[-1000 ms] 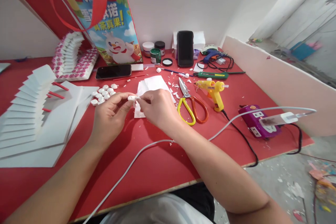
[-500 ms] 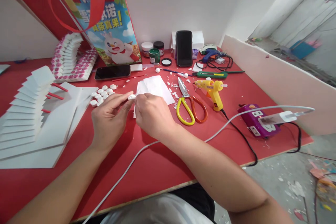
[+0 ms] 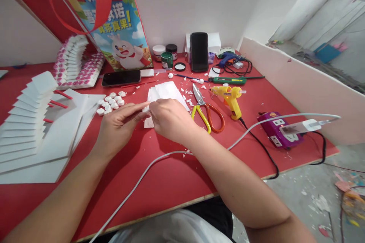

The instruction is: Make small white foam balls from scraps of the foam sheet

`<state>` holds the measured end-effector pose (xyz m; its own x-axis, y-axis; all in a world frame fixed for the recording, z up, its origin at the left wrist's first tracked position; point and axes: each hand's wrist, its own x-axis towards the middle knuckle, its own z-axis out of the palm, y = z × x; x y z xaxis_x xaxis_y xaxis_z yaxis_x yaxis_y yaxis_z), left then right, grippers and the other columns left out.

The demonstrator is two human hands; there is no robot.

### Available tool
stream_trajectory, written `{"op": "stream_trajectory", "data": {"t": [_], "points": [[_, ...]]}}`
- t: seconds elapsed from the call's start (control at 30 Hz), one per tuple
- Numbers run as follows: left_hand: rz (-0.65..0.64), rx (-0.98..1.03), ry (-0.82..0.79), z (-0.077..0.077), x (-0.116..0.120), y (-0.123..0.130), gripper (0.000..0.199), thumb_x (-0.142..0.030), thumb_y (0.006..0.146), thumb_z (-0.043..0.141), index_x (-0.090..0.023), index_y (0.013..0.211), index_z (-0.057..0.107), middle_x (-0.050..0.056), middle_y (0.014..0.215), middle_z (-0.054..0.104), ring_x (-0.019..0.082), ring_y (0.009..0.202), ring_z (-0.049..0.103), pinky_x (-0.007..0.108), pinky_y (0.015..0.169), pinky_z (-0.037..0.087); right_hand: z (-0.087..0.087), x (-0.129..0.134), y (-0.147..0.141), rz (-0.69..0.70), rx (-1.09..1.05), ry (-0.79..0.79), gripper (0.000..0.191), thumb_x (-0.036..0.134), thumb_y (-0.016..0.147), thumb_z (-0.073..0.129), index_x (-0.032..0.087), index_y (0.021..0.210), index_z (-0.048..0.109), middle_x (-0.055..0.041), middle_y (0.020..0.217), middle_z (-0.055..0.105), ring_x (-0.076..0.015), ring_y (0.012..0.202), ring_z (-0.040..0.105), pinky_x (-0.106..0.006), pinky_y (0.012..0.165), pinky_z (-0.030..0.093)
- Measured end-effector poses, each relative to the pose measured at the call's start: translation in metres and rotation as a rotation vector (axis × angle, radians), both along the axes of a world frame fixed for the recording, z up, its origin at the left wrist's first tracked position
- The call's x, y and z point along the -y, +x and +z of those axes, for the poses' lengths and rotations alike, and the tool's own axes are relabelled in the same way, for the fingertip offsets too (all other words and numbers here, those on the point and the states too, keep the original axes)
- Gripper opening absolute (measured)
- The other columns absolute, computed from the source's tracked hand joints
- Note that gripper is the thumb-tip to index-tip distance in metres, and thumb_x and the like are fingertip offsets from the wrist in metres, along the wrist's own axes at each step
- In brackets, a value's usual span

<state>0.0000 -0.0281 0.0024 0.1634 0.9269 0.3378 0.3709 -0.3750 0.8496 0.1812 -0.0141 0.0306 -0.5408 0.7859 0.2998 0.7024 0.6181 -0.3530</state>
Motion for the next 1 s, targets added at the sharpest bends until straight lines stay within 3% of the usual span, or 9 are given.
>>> {"op": "stream_trajectory", "data": {"t": [0.27, 0.47, 0.6, 0.73, 0.87, 1.0], "points": [[-0.041, -0.014, -0.044, 0.002, -0.001, 0.002, 0.022, -0.037, 0.095, 0.056, -0.022, 0.106, 0.067, 0.006, 0.105, 0.069, 0.019, 0.095, 0.066, 0.031, 0.084, 0.053, 0.006, 0.003, -0.003, -0.068, -0.027, -0.062, 0.024, 0.019, 0.095, 0.044, 0.013, 0.084, 0.065, -0.0082, 0.080, 0.066, -0.0153, 0.068, 0.051, -0.028, 0.062, 0.028], [-0.149, 0.499, -0.378, 0.003, -0.004, 0.005, 0.018, -0.039, 0.091, 0.059, -0.022, 0.094, 0.061, 0.005, 0.089, 0.064, 0.019, 0.084, 0.063, 0.037, 0.084, 0.056, 0.019, 0.010, -0.004, -0.005, -0.373, -0.205, 0.006, 0.021, 0.085, 0.062, 0.015, 0.085, 0.064, -0.0014, 0.074, 0.064, -0.0111, 0.064, 0.053, -0.024, 0.062, 0.037], [-0.146, 0.713, -0.561, 0.006, -0.006, 0.004, 0.013, -0.032, 0.088, 0.057, -0.021, 0.081, 0.057, 0.009, 0.088, 0.059, 0.021, 0.081, 0.060, 0.043, 0.081, 0.057, 0.020, 0.010, -0.003, -0.039, -0.614, -0.330, 0.011, 0.022, 0.084, 0.060, 0.015, 0.076, 0.063, 0.0018, 0.064, 0.059, -0.0082, 0.055, 0.048, -0.022, 0.054, 0.037], [-0.270, 0.988, -0.768, 0.012, -0.004, 0.004, 0.012, -0.027, 0.084, 0.060, -0.019, 0.078, 0.054, 0.006, 0.081, 0.049, 0.016, 0.072, 0.053, 0.032, 0.068, 0.056, 0.017, 0.006, -0.004, -0.148, -0.708, -0.314, 0.011, 0.016, 0.081, 0.056, 0.014, 0.072, 0.063, 0.0028, 0.061, 0.056, -0.0072, 0.054, 0.045, -0.021, 0.051, 0.036], [-0.379, 1.270, -0.894, 0.016, 0.000, 0.005, 0.018, -0.013, 0.071, 0.070, -0.016, 0.078, 0.053, 0.002, 0.079, 0.044, 0.010, 0.070, 0.051, 0.019, 0.063, 0.052, 0.016, 0.005, -0.006, -0.149, -0.742, -0.299, 0.011, 0.015, 0.078, 0.055, 0.014, 0.071, 0.064, 0.0032, 0.061, 0.056, -0.0064, 0.054, 0.043, -0.021, 0.052, 0.036], [-0.401, 1.339, -0.923, 0.015, 0.000, 0.006, 0.018, -0.008, 0.068, 0.071, -0.014, 0.079, 0.057, 0.002, 0.079, 0.046, 0.010, 0.071, 0.052, 0.019, 0.064, 0.052, 0.016, 0.006, -0.007, -0.144, -0.789, -0.338, 0.011, 0.015, 0.079, 0.055, 0.014, 0.073, 0.064, 0.0034, 0.061, 0.055, -0.0061, 0.053, 0.043, -0.021, 0.051, 0.036]]}}
